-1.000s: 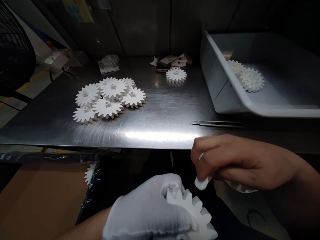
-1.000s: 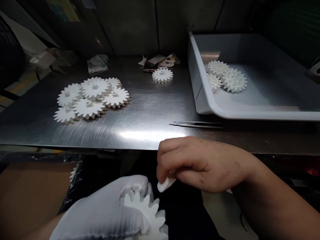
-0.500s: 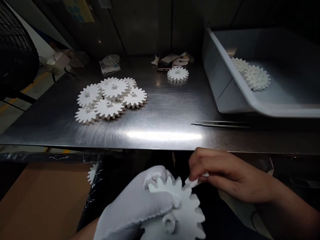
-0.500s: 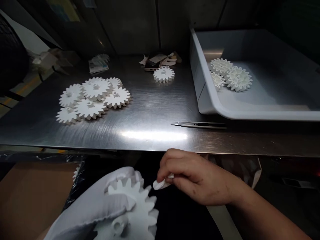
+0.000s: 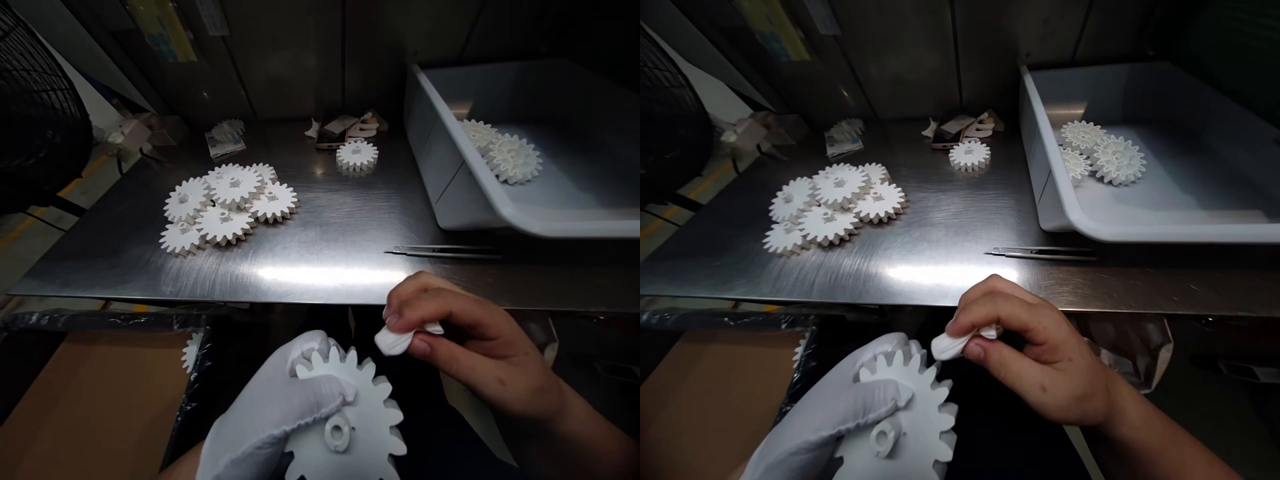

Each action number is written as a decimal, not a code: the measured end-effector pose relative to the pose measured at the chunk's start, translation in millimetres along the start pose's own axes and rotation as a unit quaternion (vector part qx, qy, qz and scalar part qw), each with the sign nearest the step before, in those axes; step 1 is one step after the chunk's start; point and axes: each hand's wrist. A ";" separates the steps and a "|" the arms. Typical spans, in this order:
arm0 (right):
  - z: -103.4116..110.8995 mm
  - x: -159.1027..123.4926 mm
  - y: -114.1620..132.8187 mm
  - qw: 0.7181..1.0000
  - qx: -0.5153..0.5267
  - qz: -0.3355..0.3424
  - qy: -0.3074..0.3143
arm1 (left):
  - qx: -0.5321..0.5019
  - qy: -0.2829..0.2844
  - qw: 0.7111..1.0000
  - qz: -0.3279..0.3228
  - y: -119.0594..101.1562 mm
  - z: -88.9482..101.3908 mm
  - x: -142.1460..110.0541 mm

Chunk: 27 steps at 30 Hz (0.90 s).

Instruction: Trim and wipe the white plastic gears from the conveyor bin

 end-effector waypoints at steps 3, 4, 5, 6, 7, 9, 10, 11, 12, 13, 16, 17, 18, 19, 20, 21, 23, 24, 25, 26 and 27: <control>-0.3 2.9 2.7 1.000 -0.004 0.009 0.023 | -0.007 -0.006 1.000 -0.002 0.8 0.1 0.5; -0.7 3.7 3.8 1.000 -0.005 0.011 0.022 | -0.012 -0.008 1.000 -0.002 1.3 0.0 0.7; -1.3 4.3 4.8 1.000 -0.004 0.012 0.019 | -0.019 -0.010 1.000 -0.001 2.0 -0.2 0.8; -1.8 4.7 5.6 1.000 -0.003 0.015 0.013 | -0.027 -0.011 1.000 -0.001 2.7 -0.6 0.8; -2.4 4.9 6.1 1.000 -0.001 0.018 0.012 | -0.037 -0.013 0.999 -0.002 3.5 -1.0 0.6; -3.0 4.6 5.5 0.999 -0.003 0.028 0.029 | -0.059 -0.020 0.998 -0.009 4.7 -2.2 -0.3; -3.0 4.0 4.2 0.998 -0.015 0.030 0.046 | -0.073 -0.025 0.997 -0.014 5.2 -2.9 -1.0; -2.7 3.0 2.4 0.997 -0.036 0.028 0.062 | -0.087 -0.032 0.995 -0.022 5.4 -3.6 -1.7; -2.1 1.6 0.2 0.995 -0.060 0.017 0.074 | -0.103 -0.041 0.993 -0.030 5.5 -4.2 -2.3; -1.1 -0.4 -2.2 0.994 -0.079 -0.001 0.076 | -0.119 -0.052 0.991 -0.040 5.6 -4.8 -2.6; 2.2 -8.6 -7.9 0.996 -0.041 -0.072 0.016 | -0.157 -0.084 0.982 -0.067 6.3 -6.5 -1.5; 2.7 -11.5 -8.6 0.995 0.002 -0.097 0.000 | -0.167 -0.092 0.979 -0.074 6.8 -7.2 -0.4; 2.7 -14.1 -8.7 0.992 0.041 -0.123 -0.002 | -0.178 -0.099 0.976 -0.081 7.5 -8.1 1.1; 2.1 -16.2 -8.2 0.987 0.069 -0.147 0.012 | -0.186 -0.104 0.973 -0.088 8.1 -9.1 2.6; 0.8 -17.8 -7.3 0.982 0.088 -0.166 0.036 | -0.192 -0.105 0.971 -0.095 8.7 -10.2 4.0; -0.8 -18.8 -6.3 0.977 0.101 -0.177 0.063 | -0.195 -0.103 0.970 -0.099 9.0 -11.2 5.1; -3.1 -19.1 -4.8 0.973 0.123 -0.173 0.085 | -0.188 -0.082 0.974 -0.095 9.0 -12.0 5.8; -3.1 -18.5 -4.4 0.974 0.135 -0.166 0.077 | -0.174 -0.065 0.979 -0.089 8.7 -11.1 5.5; -1.9 -17.4 -4.3 0.973 0.148 -0.161 0.066 | -0.155 -0.039 0.984 -0.082 8.0 -9.2 4.9; 0.2 -15.7 -4.4 0.972 0.159 -0.161 0.065 | -0.132 -0.006 0.989 -0.071 7.1 -6.1 4.2; 3.1 -13.2 -4.7 0.969 0.170 -0.161 0.082 | -0.103 0.028 0.992 -0.062 5.6 -2.3 3.8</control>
Point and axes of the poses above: each hand's wrist, its own x-axis towards the middle knuckle, its own z-axis out of the back of the hand, y = z × x, and after that the axes turned 4 degrees about -y, right-handed
